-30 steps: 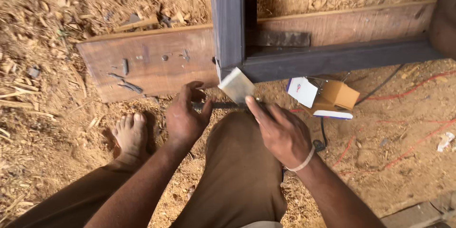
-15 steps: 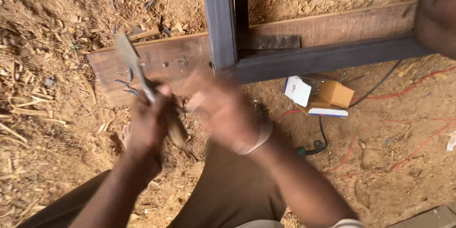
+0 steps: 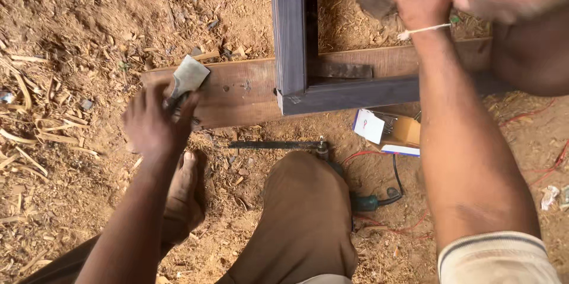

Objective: The person assembles a metal frame by drilling holes into the metal corners using a power drill and then fastening the pieces with screws and a hammer while other people assist by holding the frame in place on a wooden block.

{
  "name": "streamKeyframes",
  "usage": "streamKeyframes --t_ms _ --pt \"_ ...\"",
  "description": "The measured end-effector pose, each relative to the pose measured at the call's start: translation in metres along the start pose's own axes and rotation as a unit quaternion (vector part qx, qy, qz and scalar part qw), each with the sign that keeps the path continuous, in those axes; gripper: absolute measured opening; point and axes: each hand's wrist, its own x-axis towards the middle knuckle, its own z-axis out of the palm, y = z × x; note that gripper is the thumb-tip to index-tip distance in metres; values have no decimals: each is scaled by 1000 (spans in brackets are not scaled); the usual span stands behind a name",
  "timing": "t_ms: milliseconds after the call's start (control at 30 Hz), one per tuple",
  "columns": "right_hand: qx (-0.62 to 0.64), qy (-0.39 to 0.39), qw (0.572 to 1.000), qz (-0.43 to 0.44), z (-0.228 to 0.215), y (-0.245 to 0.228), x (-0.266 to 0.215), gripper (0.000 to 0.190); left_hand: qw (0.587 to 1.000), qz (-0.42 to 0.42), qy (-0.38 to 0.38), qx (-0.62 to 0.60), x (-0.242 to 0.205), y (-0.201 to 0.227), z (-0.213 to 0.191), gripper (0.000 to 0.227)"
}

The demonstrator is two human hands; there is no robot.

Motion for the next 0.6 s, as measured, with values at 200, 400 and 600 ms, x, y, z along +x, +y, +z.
streamKeyframes --t_ms 200,400,600 --pt "-77 -80 994 9 -82 -149 8 18 881 -159 -199 -399 134 142 16 123" --pt "-107 -57 990 -67 -126 -257 -36 21 886 -162 -183 -393 191 219 48 137" --pt "4 55 989 137 -96 -283 -104 36 901 -151 -120 -389 178 219 72 114"
